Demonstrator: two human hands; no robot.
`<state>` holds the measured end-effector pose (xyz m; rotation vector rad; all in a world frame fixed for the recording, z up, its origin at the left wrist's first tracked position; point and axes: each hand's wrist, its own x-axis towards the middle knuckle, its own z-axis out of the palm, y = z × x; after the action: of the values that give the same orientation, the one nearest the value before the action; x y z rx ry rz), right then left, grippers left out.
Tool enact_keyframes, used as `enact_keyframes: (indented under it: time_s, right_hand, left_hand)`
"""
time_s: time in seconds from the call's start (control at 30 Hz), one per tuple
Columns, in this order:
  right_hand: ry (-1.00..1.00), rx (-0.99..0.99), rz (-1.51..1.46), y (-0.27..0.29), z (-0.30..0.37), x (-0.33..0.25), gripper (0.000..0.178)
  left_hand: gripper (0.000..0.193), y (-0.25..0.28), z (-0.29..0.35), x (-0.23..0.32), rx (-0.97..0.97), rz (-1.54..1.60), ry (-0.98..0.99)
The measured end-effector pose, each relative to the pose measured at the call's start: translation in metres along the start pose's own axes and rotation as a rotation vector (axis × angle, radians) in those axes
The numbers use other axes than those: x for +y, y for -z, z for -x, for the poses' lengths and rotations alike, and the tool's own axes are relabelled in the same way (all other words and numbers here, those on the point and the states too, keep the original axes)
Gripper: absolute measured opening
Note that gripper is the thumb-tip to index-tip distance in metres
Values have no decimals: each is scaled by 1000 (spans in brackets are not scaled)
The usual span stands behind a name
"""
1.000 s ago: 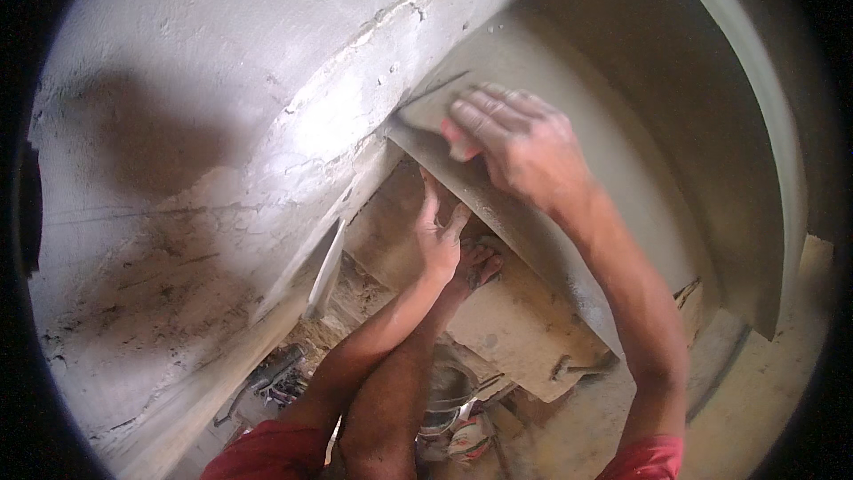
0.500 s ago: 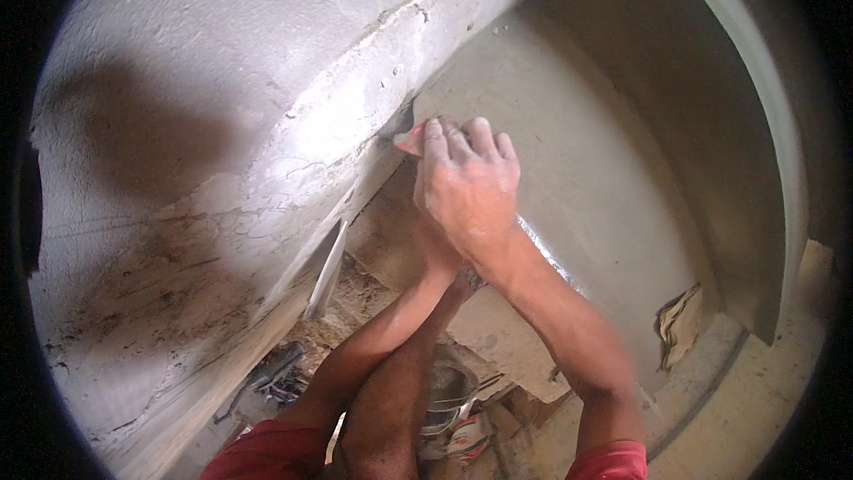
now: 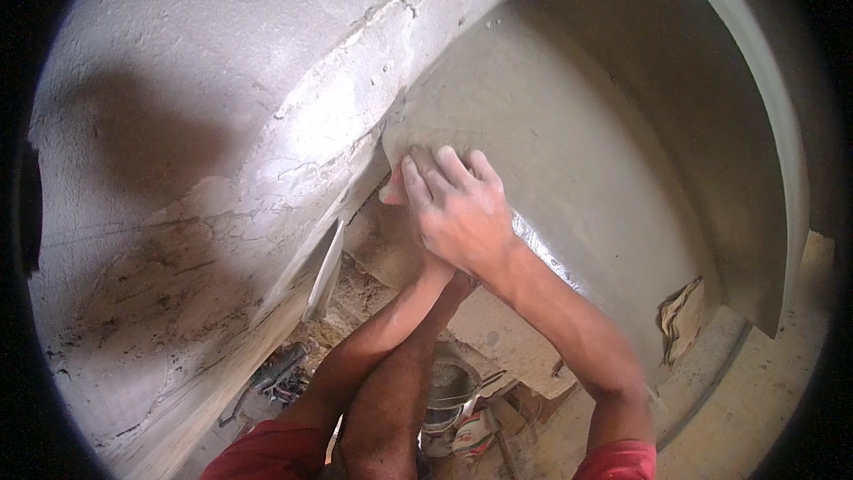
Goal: The person smooths a freshly plastered concrete stair using a trowel and a sponge. They repeatedly apply water from a bucket to the stair surface and wipe it with a cloth to finish the surface.
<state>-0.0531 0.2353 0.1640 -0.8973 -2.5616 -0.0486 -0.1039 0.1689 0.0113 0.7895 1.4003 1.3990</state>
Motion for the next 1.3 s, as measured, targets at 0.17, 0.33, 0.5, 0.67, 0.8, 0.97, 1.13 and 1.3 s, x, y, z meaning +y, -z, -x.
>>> enact_keyframes:
  time_s: [0.17,0.33,0.5,0.67,0.8,0.97,1.13,1.3]
  right_hand:
    - [200,68,-45,29,10,4,54]
    - [142,-36,-158,34,-16,51,44]
    - [281,-101,-221,8,-42,91,38]
    - [270,-188,-235,2,-32,94,36]
    - [205,-249,-224,24,-7,88,35]
    - [104,-336,-284,67,46,78,45]
    - [8,-408,-300,108,111,73,61]
    - [-102,-431,-307,143,179,70,57]
  left_hand:
    - [74,-1,0,-10,-8,124,23]
    - [79,0,1,-5,7,179,-10]
    - [87,1,2,8,63,118,-50]
    - [86,-3,1,7,75,154,-112]
    - [83,3,0,-2,51,139,-52]
    - [85,4,-2,-4,-10,234,-36]
    - [90,0,0,4,20,98,-134]
    - [94,1,-1,3,25,231,-27]
